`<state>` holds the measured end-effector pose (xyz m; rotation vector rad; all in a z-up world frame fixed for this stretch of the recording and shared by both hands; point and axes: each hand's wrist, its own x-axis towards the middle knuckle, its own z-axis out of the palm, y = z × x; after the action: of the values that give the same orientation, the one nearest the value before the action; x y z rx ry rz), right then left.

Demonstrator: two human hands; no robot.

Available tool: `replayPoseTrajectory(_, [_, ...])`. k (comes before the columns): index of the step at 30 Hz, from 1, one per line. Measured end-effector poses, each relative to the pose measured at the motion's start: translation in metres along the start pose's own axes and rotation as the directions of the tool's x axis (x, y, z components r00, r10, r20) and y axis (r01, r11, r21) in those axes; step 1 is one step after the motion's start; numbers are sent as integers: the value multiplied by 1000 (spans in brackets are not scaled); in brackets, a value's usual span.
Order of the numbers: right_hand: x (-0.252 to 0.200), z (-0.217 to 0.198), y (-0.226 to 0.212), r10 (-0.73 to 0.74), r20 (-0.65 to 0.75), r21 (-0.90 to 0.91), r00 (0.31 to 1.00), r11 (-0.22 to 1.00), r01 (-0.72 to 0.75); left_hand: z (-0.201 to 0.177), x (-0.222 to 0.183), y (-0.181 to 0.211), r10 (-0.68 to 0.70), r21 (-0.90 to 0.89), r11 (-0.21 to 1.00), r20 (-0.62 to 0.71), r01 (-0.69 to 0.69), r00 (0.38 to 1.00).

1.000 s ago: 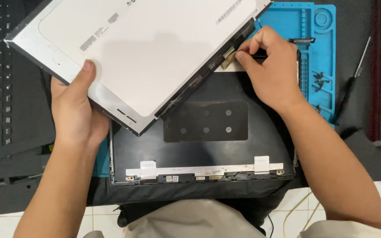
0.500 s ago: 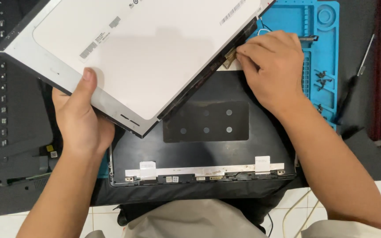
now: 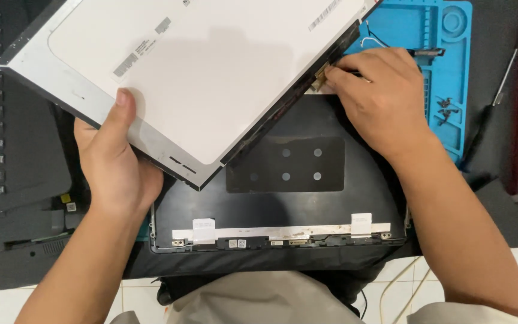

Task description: The person works on a laptop with its display bezel removed, using a long screwdriver to unscrew and pry the old LCD panel from the lid assembly. They lift the old panel away, then position and press a new replacement panel into the lid frame on a blue repair mat.

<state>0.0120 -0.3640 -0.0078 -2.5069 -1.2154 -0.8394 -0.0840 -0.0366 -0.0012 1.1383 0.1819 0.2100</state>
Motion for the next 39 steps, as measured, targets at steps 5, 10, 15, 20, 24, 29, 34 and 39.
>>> replayPoseTrajectory(5, [-3, 3, 6, 5, 7, 42, 1000, 999, -5, 0, -1, 2, 7, 6, 1000, 7, -7, 1000])
replayPoseTrajectory(10, [-14, 12, 12, 44, 17, 80, 999, 996, -45, 0, -1, 3, 31, -3, 1000, 19, -31, 999])
replayPoseTrajectory(15, [-16, 15, 14, 85, -3, 145, 996, 986, -83, -3, -6, 2, 95, 103, 990, -6, -94, 995])
replayPoseTrajectory(20, [-10, 11, 10, 97, 2, 134, 995, 986, -96, -6, -10, -1, 134, 110, 985, 5, -134, 991])
replayPoseTrajectory(24, [-7, 8, 7, 65, -15, 94, 998, 994, -63, -7, -12, -7, 163, 57, 985, 0, -163, 987])
replayPoseTrajectory(29, [11, -4, -3, 36, 11, 108, 999, 993, -37, 5, -5, -1, 83, 64, 995, -80, -78, 993])
replayPoseTrajectory(34, [0, -3, 1, 72, 76, 120, 995, 990, -81, -3, -3, -5, 134, 37, 991, -59, -132, 989])
replayPoseTrajectory(39, [5, -5, -1, 85, 64, 109, 994, 990, -92, -6, -4, 5, 230, 12, 973, -112, -230, 967])
